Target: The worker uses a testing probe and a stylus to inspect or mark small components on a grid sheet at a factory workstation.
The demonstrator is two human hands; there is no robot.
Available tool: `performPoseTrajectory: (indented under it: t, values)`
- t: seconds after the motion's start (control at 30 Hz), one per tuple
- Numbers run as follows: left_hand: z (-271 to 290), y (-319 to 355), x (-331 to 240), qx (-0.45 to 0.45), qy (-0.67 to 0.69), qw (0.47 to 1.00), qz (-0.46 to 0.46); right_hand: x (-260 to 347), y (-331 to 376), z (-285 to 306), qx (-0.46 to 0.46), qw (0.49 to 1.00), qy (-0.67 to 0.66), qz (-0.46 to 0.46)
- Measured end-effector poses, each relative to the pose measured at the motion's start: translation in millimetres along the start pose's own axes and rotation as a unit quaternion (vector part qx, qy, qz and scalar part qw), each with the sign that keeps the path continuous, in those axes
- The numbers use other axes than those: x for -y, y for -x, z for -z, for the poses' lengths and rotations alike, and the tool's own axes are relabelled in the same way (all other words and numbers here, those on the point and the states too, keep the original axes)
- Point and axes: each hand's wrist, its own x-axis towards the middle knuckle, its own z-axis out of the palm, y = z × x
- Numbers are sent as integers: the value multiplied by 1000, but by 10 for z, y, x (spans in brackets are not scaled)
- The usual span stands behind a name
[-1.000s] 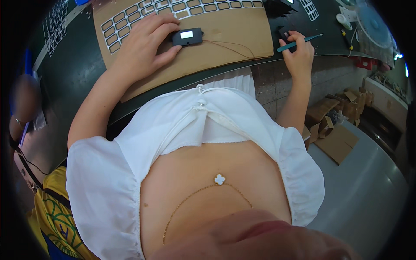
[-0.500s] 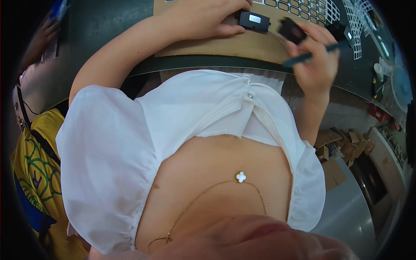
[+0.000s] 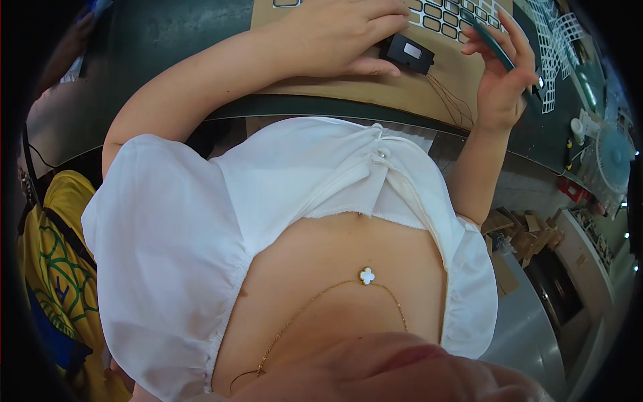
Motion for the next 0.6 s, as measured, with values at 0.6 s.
performPoseTrajectory:
  t: [0.6]
  values:
    - [-94, -31, 90, 13, -73, 997, -34, -86, -123, -154, -80, 984, 78, -141]
